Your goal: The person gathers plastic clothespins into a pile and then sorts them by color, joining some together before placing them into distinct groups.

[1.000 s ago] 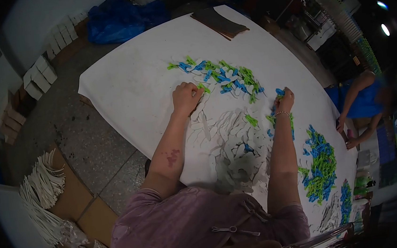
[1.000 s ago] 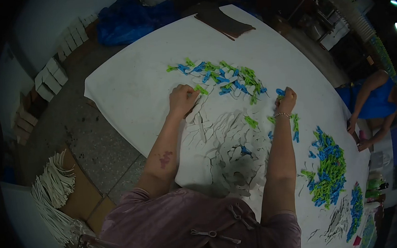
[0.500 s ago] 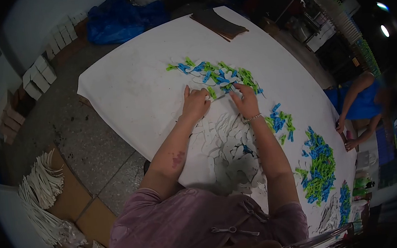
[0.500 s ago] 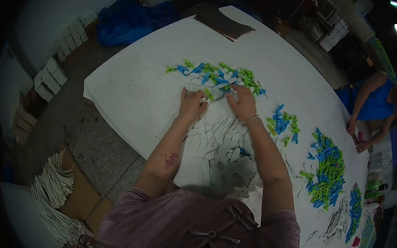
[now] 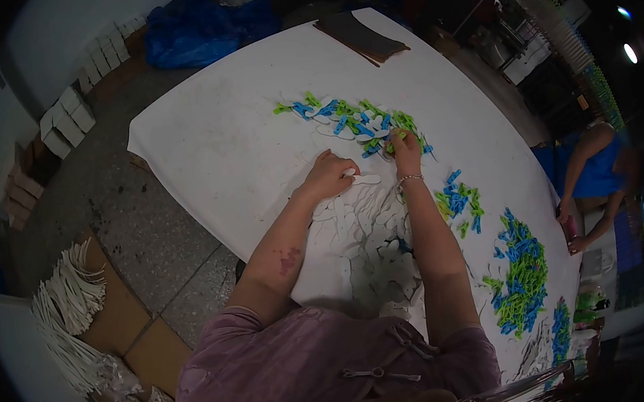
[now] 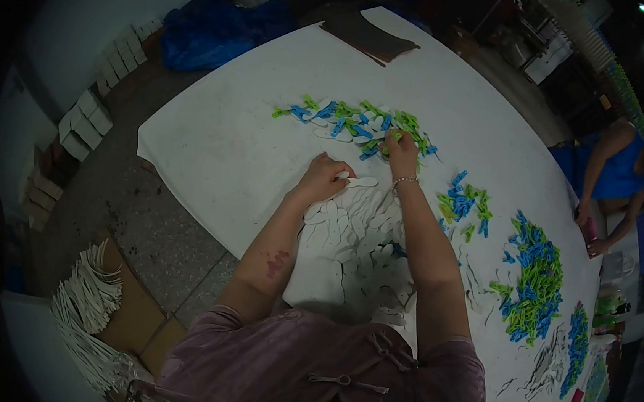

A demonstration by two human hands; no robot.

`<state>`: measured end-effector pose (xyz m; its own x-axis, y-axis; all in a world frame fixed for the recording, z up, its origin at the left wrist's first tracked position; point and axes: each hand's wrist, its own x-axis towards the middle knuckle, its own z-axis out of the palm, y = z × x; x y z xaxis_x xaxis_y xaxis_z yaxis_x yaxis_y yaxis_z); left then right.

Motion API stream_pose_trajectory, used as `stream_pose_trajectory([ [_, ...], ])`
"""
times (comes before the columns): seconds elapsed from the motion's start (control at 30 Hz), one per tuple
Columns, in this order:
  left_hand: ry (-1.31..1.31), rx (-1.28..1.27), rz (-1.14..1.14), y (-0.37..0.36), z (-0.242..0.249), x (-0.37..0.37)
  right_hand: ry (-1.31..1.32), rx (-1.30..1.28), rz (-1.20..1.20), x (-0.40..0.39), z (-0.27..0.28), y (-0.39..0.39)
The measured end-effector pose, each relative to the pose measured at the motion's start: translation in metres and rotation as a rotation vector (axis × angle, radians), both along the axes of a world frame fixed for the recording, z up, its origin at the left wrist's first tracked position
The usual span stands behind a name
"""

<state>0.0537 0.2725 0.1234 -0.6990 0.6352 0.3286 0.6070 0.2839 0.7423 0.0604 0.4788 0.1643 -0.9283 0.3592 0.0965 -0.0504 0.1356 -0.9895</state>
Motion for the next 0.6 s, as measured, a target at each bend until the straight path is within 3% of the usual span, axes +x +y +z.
stream_pose_trajectory([
  [0.07,-0.003,-0.056,-0.023,0.001,0.001,0.002,0.053,-0.105,-0.048,-0.015,0.000,0.011],
  [0.13,0.025,0.059,0.005,0.003,-0.001,0.002,-0.019,0.329,-0.108,-0.031,0.006,0.013],
  [0.17,0.025,0.060,0.009,0.003,-0.002,0.002,-0.018,0.330,-0.104,-0.039,0.007,0.012],
  [0.23,0.033,0.141,0.060,0.003,-0.002,0.003,0.079,0.970,0.036,-0.051,0.018,-0.003],
  [0.27,0.034,0.139,0.063,0.003,-0.002,0.002,0.082,0.969,0.038,-0.057,0.018,-0.010],
  [0.33,0.039,0.146,0.092,0.004,-0.006,-0.001,0.149,1.223,0.207,-0.066,0.016,-0.024],
  [0.43,0.125,0.223,0.131,0.007,-0.011,-0.004,-0.022,1.409,0.233,-0.068,0.008,-0.043],
  [0.57,0.113,0.299,0.166,0.006,-0.007,-0.005,-0.101,1.438,0.167,-0.077,-0.011,-0.037],
  [0.6,0.002,0.340,0.222,0.005,-0.007,-0.005,-0.063,1.367,0.152,-0.072,-0.009,-0.035],
])
